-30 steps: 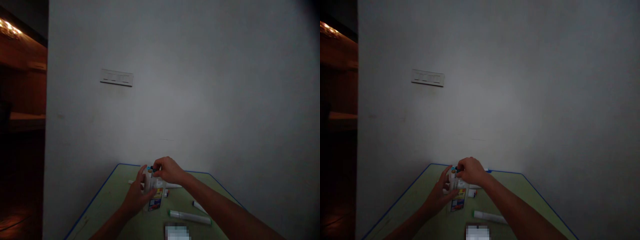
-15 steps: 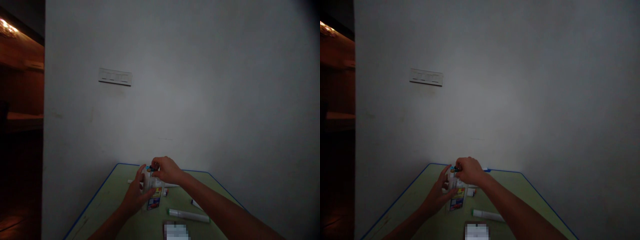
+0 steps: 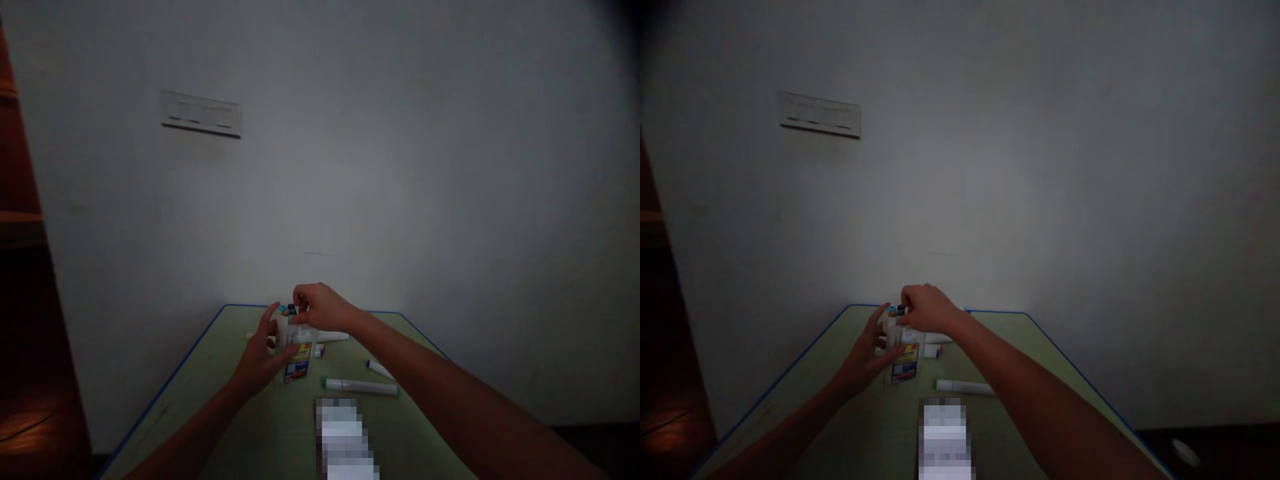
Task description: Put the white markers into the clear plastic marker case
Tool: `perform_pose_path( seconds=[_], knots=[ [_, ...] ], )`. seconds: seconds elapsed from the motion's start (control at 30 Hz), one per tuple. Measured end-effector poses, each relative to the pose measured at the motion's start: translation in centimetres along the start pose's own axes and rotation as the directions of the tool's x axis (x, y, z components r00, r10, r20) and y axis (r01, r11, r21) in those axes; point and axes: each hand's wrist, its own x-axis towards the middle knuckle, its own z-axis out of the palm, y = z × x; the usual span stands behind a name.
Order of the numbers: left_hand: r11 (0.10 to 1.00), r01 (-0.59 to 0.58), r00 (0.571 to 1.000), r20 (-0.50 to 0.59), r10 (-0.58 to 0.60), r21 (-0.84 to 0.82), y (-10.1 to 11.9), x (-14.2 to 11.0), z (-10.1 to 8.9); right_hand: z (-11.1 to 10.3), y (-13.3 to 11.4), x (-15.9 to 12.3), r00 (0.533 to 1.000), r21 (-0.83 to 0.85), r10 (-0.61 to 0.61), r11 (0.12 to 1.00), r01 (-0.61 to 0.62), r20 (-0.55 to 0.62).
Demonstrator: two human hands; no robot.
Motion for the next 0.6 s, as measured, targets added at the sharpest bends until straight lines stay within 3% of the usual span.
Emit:
perform_pose_path(
  seconds=[0.07,0.17,0.27,0.33,0.47,0.6],
  knots=[
    [1.0,-0.013,1.0,-0.009,0.013,0.016,-0.1,0.1,0.0,-0.4,0.2,-0.3,1.0,0.041,-0.007,0.999,0.008,-0.022],
    [0.999,-0.021,1.0,-0.013,0.021,0.038,-0.2,0.1,-0.1,-1.0,0.8,-1.3,0.989,0.164,-0.007,0.986,0.031,-0.145],
    [0.999,-0.018,1.0,-0.004,0.018,0.05,-0.2,0.1,-0.1,-0.7,2.6,-3.2,0.967,0.373,0.104,0.928,-0.01,-0.232],
    [0.998,-0.007,1.0,-0.012,0.008,0.07,-0.1,0.1,-0.1,0.5,4.4,-4.9,0.958,0.471,0.212,0.877,-0.098,-0.194],
    [0.997,-0.021,1.0,-0.02,0.023,0.078,0.1,0.2,-0.2,4.5,8.3,-8.0,0.935,0.333,0.342,0.896,-0.295,-0.093],
    [0.997,-0.006,1.0,-0.016,0.007,0.072,0.6,0.2,-0.3,6.7,10.7,-10.0,0.932,0.196,0.358,0.919,-0.341,-0.055]
  ],
)
